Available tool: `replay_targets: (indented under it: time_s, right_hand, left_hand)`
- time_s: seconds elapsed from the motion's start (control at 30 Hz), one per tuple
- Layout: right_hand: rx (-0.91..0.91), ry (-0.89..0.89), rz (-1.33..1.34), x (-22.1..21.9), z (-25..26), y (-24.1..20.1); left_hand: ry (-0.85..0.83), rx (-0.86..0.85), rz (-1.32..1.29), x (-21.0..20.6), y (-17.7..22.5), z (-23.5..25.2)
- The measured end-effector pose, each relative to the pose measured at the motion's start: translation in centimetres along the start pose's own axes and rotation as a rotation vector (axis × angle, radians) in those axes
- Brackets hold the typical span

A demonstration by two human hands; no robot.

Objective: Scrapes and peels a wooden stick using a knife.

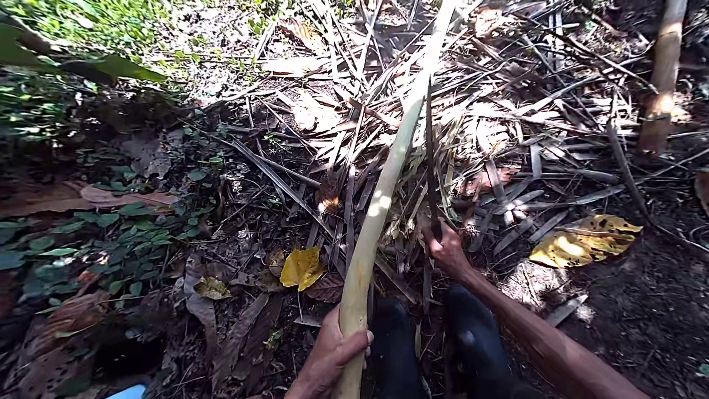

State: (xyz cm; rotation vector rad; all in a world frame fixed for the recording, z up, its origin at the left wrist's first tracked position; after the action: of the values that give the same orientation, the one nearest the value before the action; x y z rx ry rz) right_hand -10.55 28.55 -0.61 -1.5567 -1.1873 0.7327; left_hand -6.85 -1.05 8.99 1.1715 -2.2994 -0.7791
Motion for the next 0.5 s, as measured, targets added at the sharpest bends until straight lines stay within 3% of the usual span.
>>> replay_targets:
  time_s: [0.13,0.27,0.37,0.43,0.5]
  right_hand:
    - [0.216,-0.118,-0.159,5.0,-2.5,-4.2]
    - [0.489,-0.099,-0.318,12.0,-3.2,-15.5]
    - [0.616,-0.054,-0.363,15.6,-3.8,-24.9]
    - [0.602,-0.082,-0.217,15.4,-4.1,-30.0]
    - [0.549,-0.106,0.037,13.0,-4.0,-33.1]
  left_hand:
    - [0.045,-0.258,-0.043,4.7,7.4,-7.8]
    - [-0.092,-0.627,-0.225,6.8,15.0,-15.6]
    - [-0.213,-1.017,-0.32,5.1,19.6,-19.9]
    - [-0.175,-1.171,-0.448,2.6,21.1,-21.6]
    - [-0.129,-1.268,-0.379,-0.7,22.6,-23.7]
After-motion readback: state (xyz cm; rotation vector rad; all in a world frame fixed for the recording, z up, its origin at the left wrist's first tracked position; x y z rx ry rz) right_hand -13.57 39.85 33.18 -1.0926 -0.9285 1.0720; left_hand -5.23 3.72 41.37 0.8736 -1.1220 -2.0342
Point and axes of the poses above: each hand's wrist, its own z-axis towards the middle knuckle, its own x-axis out of the back of the hand, y = z × x, the point moved 4 cm from there along z, towards the middle knuckle, and after that the axes turned 14 degrees about z, right-handed, at the moved point
